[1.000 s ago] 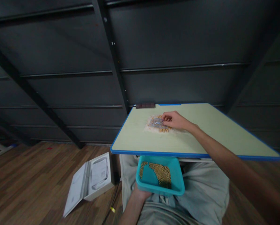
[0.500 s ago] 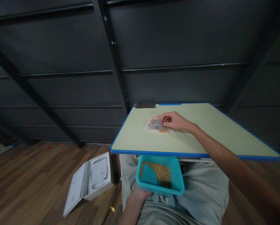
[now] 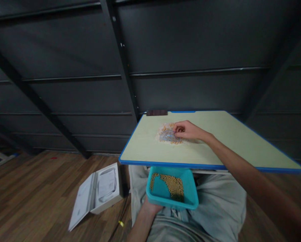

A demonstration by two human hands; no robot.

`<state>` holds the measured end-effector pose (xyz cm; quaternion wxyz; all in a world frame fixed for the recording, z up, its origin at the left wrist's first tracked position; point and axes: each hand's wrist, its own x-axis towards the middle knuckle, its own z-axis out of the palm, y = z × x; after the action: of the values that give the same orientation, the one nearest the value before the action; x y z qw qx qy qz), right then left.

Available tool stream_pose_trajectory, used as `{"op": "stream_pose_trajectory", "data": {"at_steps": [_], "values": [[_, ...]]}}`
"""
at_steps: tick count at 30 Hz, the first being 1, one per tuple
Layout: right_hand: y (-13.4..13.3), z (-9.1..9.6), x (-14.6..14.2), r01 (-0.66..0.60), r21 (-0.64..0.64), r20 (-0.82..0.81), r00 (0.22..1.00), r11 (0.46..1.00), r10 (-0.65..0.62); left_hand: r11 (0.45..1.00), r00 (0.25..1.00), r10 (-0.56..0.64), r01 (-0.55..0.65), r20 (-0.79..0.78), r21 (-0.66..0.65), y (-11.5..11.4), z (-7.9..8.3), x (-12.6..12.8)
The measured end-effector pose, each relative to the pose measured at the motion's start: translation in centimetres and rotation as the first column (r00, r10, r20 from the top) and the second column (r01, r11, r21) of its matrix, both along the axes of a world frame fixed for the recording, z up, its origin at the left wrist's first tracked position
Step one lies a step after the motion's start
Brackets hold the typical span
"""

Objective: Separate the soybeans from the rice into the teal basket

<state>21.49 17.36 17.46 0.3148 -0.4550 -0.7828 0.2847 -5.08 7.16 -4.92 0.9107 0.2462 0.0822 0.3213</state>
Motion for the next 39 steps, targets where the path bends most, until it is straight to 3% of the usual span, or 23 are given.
{"op": "stream_pose_trajectory", "data": {"at_steps": [4,10,17,31,39], "values": [[0.0,-0.2,-0.1,-0.025,-0.024,-0.020,0.999,0.999,0.025,0.999,1.000,-0.006,0.005,-0.025,-0.046,0.1,0.0,0.1],[0.1,-0.4,-0.3,-0.044,-0.077,-0.020,0.999,0.996,0.043,1.000,1.000,-0.026,0.026,0.001,0.009,0.5,-0.5,0.2],[-0.2,0.0,-0.5,-0.074,-0.096,-0.024,0.997,0.993,0.071,0.997,0.994,-0.060,0.056,0.093,0.043,-0.1,1.0,0.2],[-1.0,0.7,-1.0,-0.096,-0.158,-0.015,0.995,0.983,0.095,0.999,1.000,0.013,-0.011,0.026,-0.048,-0.3,1.4,0.4],[-0.9,0.6,-1.1,-0.147,-0.210,-0.055,0.989,0.967,0.138,0.999,0.999,0.053,-0.053,0.005,-0.010,-0.1,0.7,0.6]]}}
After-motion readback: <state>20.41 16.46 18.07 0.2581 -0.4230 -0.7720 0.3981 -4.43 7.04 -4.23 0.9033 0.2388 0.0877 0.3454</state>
